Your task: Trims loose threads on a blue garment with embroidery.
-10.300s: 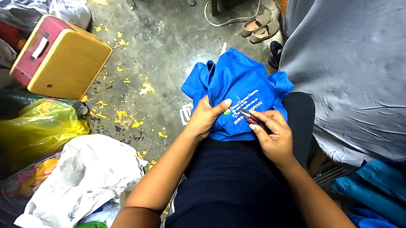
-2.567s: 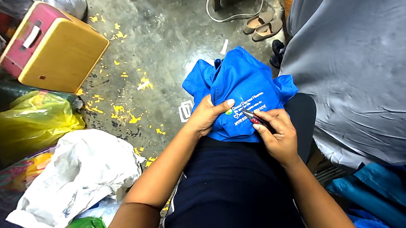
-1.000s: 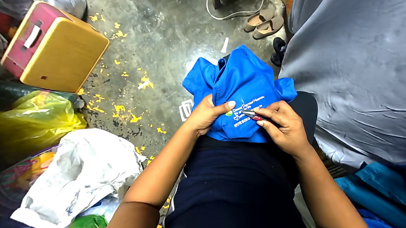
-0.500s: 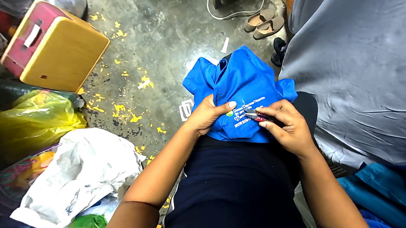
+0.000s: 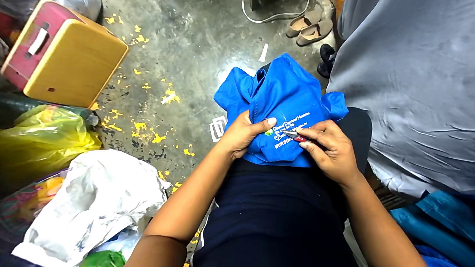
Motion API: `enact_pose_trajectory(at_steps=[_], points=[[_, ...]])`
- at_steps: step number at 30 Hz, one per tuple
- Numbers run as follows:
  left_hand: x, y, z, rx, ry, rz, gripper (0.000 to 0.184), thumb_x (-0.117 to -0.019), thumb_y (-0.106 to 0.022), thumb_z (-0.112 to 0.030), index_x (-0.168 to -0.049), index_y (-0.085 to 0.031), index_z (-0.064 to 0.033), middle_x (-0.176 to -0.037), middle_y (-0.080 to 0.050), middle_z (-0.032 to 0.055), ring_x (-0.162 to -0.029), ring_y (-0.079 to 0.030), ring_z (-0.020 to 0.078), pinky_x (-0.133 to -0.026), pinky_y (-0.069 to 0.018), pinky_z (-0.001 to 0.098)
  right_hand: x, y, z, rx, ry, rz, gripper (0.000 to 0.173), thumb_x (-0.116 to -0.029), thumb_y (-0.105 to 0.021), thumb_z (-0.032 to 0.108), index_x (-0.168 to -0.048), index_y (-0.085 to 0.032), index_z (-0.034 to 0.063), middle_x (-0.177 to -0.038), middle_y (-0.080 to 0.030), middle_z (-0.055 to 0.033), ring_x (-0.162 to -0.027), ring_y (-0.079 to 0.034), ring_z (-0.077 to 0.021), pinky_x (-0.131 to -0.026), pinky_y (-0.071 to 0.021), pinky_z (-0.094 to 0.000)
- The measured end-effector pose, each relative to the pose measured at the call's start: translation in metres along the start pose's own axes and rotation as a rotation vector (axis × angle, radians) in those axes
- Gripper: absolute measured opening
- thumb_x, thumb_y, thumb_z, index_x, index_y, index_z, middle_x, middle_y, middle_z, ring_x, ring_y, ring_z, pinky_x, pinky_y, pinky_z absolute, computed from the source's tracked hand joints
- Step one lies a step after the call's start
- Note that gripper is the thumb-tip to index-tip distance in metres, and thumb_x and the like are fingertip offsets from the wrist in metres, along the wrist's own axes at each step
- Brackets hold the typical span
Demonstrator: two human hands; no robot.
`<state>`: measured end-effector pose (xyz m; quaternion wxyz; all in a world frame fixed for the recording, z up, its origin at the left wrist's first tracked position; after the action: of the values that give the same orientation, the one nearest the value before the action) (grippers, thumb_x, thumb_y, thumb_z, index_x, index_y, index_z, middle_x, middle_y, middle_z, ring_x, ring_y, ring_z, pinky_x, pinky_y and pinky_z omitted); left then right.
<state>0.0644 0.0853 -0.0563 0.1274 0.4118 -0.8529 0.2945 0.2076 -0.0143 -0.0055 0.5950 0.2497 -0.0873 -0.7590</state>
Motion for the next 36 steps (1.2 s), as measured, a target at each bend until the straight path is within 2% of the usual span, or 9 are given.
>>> enact_pose_trajectory(at_steps=[3, 6, 16, 22, 25, 28, 36], points=[[-0.001, 0.000, 0.000, 0.006, -0.005, -0.007, 0.018, -0.0975, -0.056, 0.005, -0.109, -0.062, -0.0076, -0.089, -0.074, -0.0001, -0.080, -0.072, 0.0071, -0.076, -0.0613, 0.0258, 0.001, 0.003, -0.001, -0.022, 0.010, -0.065, 0.023, -0.0938, -0.064, 0.005, -0.112, -0.076, -0.0027, -0.098, -0.061, -0.0059, -0.093, -0.058, -0.0014, -0.085, -0.0483, -0.0109], [-0.001, 0.000, 0.000, 0.032, -0.016, -0.018, 0.018, -0.0973, -0.056, 0.005, -0.109, -0.062, -0.0077, -0.089, -0.074, 0.0003, -0.081, -0.072, 0.0076, -0.076, -0.0615, 0.0263, 0.003, 0.010, -0.001, -0.031, -0.002, -0.149, 0.026, -0.0938, -0.065, 0.005, -0.117, -0.073, -0.0037, -0.101, -0.060, -0.0047, -0.097, -0.058, -0.0007, -0.088, -0.0491, -0.0114], [0.000, -0.002, -0.001, 0.013, -0.038, -0.052, 0.017, -0.0984, -0.056, 0.003, -0.112, -0.059, -0.0062, -0.091, -0.073, 0.0010, -0.082, -0.072, 0.0080, -0.078, -0.0610, 0.0265, 0.015, 0.001, 0.006, 0.041, -0.016, -0.121, 0.026, -0.0933, -0.065, 0.007, -0.115, -0.074, -0.0047, -0.099, -0.061, -0.0086, -0.093, -0.058, -0.0024, -0.086, -0.0471, -0.0102], [0.002, -0.003, -0.006, -0.084, -0.090, -0.091, 0.017, -0.0971, -0.060, 0.002, -0.113, -0.060, -0.0048, -0.091, -0.073, 0.0010, -0.081, -0.071, 0.0073, -0.077, -0.0609, 0.0266, 0.016, 0.000, 0.012, 0.144, -0.021, -0.122, 0.027, -0.0950, -0.063, 0.010, -0.115, -0.075, -0.0030, -0.096, -0.061, -0.0104, -0.086, -0.058, -0.0055, -0.078, -0.0470, -0.0128], [0.007, -0.004, -0.007, -0.170, -0.100, -0.108, 0.018, -0.0981, -0.061, -0.002, -0.116, -0.061, -0.0065, -0.090, -0.073, 0.0016, -0.075, -0.070, 0.0065, -0.069, -0.0602, 0.0238, 0.016, 0.000, 0.014, 0.167, -0.047, -0.131, 0.028, -0.0950, -0.063, 0.011, -0.115, -0.075, -0.0034, -0.095, -0.061, -0.0113, -0.083, -0.057, -0.0061, -0.075, -0.0467, -0.0129], [0.010, -0.008, -0.008, -0.197, -0.109, -0.133, 0.019, -0.0999, -0.061, -0.004, -0.119, -0.060, -0.0046, -0.092, -0.072, 0.0027, -0.077, -0.070, 0.0074, -0.071, -0.0607, 0.0254, 0.017, 0.000, 0.015, 0.185, -0.078, -0.165, 0.029, -0.0945, -0.063, 0.010, -0.117, -0.073, -0.0052, -0.096, -0.059, -0.0122, -0.084, -0.057, -0.0065, -0.075, -0.0464, -0.0122], [0.008, -0.007, -0.006, -0.183, -0.150, -0.188, 0.020, -0.1005, -0.061, -0.005, -0.120, -0.059, -0.0030, -0.094, -0.072, 0.0026, -0.082, -0.070, 0.0068, -0.077, -0.0606, 0.0265, 0.021, 0.002, 0.021, 0.213, -0.127, -0.174, 0.030, -0.0940, -0.062, 0.010, -0.117, -0.073, -0.0058, -0.095, -0.059, -0.0120, -0.081, -0.055, -0.0056, -0.072, -0.0454, -0.0111]])
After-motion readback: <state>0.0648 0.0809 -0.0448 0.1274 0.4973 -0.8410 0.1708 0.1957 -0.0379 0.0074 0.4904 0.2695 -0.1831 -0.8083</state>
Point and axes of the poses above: each hand's wrist, its own x-axis away from the middle knuckle, its own y-axis out of the back of the hand, z = x × y, the point moved 10 cm from there along -x, towards the middle knuckle
